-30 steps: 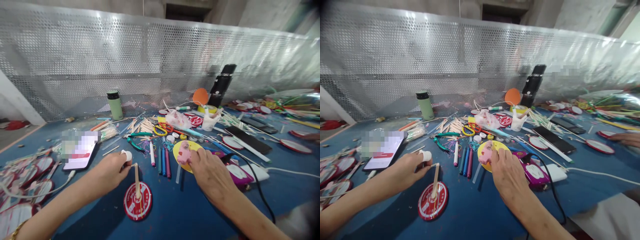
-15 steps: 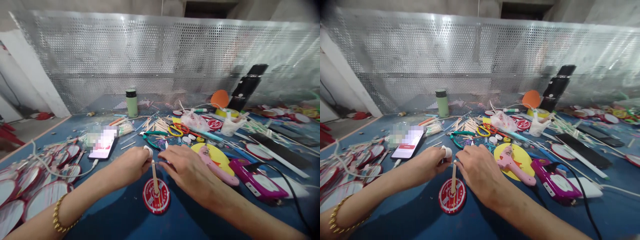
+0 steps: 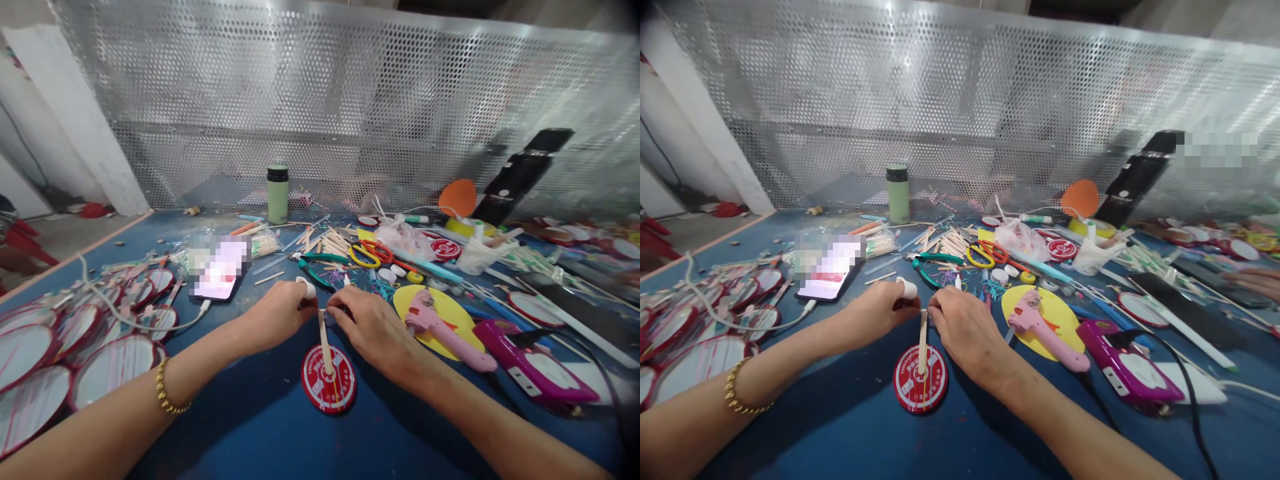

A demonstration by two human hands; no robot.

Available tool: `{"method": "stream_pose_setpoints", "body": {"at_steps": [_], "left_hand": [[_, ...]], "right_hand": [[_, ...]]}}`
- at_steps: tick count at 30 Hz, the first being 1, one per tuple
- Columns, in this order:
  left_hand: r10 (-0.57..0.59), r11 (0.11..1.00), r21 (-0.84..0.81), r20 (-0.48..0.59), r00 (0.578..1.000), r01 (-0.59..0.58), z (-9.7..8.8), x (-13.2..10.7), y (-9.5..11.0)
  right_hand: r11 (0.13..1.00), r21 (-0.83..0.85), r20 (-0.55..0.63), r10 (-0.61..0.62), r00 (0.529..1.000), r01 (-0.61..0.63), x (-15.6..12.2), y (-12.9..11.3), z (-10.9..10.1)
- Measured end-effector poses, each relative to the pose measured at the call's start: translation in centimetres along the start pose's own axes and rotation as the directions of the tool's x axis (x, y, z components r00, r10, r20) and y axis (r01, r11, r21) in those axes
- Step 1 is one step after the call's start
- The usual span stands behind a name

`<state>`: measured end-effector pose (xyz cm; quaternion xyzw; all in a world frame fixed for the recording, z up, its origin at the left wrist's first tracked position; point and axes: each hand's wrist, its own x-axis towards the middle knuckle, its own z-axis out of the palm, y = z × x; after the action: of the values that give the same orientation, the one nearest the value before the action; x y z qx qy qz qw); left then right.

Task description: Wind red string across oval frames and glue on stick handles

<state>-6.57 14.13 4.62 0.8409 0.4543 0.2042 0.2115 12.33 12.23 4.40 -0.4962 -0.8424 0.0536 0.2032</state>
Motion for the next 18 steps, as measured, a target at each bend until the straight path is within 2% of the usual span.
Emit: {"method": "stream_pose_setpoints", "body": {"at_steps": [8, 18], "left_hand": [[-0.076, 0.997, -0.025, -0.055, 0.996, 0.075, 1.2, -0.6, -0.3], [-0.101, 0.995, -0.008, -0.081, 0.992, 0.1, 1.9, -0.5, -0.5]], "right_hand": [[0.998, 0.012, 0.048, 0.065, 0.997, -0.065, 0.3, -0.1, 1.2], [0.995, -0.033, 0.098, 0.099, 0.99, -0.096, 0.2, -0.1, 1.2]]}}
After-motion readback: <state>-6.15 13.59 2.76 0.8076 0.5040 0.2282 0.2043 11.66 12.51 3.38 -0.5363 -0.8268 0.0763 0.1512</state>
